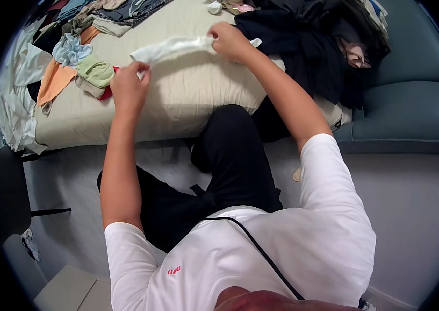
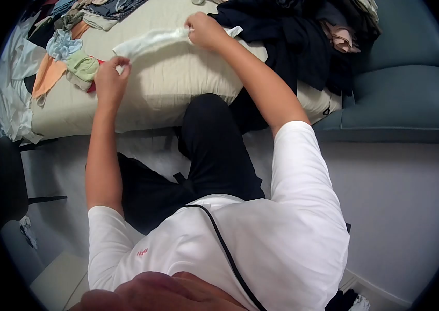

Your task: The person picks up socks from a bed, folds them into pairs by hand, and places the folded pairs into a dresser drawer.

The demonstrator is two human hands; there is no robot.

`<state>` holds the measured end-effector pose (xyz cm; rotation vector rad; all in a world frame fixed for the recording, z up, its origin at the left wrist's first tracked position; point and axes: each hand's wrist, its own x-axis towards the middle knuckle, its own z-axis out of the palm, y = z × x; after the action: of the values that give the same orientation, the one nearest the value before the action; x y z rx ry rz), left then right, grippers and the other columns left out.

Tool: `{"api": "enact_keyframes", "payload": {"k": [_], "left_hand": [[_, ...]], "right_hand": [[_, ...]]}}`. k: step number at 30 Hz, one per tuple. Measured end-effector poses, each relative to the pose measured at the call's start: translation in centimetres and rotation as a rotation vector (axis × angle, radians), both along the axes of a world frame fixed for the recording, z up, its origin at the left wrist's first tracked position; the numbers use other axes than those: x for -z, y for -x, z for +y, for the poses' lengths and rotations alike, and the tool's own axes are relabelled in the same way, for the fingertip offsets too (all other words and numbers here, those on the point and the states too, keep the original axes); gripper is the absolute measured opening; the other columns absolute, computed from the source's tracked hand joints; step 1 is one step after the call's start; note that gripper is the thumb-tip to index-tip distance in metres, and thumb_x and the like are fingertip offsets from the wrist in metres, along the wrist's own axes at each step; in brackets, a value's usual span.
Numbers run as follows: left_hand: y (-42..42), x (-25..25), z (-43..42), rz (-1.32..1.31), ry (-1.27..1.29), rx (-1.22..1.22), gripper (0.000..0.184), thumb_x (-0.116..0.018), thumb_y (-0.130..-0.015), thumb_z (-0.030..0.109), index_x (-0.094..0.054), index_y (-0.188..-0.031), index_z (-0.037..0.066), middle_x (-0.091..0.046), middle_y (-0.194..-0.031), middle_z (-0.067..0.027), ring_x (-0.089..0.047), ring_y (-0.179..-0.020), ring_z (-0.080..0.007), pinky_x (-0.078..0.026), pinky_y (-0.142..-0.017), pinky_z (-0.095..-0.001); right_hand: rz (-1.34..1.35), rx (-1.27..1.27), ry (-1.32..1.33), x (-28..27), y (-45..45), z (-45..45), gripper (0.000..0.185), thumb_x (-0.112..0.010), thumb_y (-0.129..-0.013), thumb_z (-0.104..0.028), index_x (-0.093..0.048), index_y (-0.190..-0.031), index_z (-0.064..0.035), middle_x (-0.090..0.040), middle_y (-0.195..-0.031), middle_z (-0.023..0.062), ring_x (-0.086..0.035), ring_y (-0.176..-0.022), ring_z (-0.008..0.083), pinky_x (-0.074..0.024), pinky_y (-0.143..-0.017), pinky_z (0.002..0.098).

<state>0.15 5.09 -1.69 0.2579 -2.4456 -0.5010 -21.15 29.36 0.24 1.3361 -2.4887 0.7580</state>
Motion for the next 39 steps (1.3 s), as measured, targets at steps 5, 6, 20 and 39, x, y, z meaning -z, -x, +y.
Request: {"api": "enact_keyframes", "payload": {"k": [5,6,20,39], "left_hand": [[0.1,1.1,0.8,-0.179,-0.387,-0.030,0.030,-0.072,-0.094,0.030,-0.071,-0.110,0.004,-0.074,-0.092,-0.0162,-0.072,-0.086,-0.0299,-0.055,-0.080,-0.0426],[0.4,1.1,0.9,-0.098,-0.407,-0.079,0.031,-0.071,-0.095,0.031,-0.071,-0.113,0.005,-0.074,-0.092,-0.0162,-0.072,-0.085,-0.0304,-0.055,-0.080,-0.0426],[1.3,2.1,-0.5,-0.168,-0.339,-0.052,0.035,-0.069,-0.089,0.015,-0.072,-0.123,0.005,-0.073,-0.095,-0.0154,-0.069,-0.081,-0.0237,-0.054,-0.077,-0.0363],[1.3,1.5,-1.6,-0.319,-1.841,0.400,0.066,-0.060,-0.089,-0.003,-0.048,-0.153,0.009,-0.064,-0.112,-0.0068,-0.053,-0.073,-0.0099,-0.038,-0.054,-0.0243]], "right_hand": [[0.099,0.139,-0.010,1.0,-0.7,-0.1,0.024,-0.065,-0.083,-0.015,-0.076,-0.102,-0.0043,-0.072,-0.104,0.0208,-0.069,-0.099,0.0378,-0.0540,-0.090,0.0483],[0.068,0.167,-0.103,0.5,-1.5,-0.5,0.024,-0.065,-0.083,-0.017,-0.076,-0.101,-0.0052,-0.074,-0.099,0.0195,-0.070,-0.095,0.0387,-0.0542,-0.088,0.0488],[0.191,0.125,-0.227,1.3,-3.2,-1.8,0.018,-0.066,-0.083,-0.015,-0.075,-0.096,-0.0066,-0.075,-0.094,0.0170,-0.072,-0.093,0.0368,-0.0541,-0.087,0.0491],[0.333,-0.378,0.149,0.6,-4.9,-4.0,0.016,-0.072,-0.084,-0.008,-0.064,-0.097,-0.0075,-0.068,-0.087,0.0093,-0.068,-0.086,0.0313,-0.0540,-0.078,0.0440]]}}
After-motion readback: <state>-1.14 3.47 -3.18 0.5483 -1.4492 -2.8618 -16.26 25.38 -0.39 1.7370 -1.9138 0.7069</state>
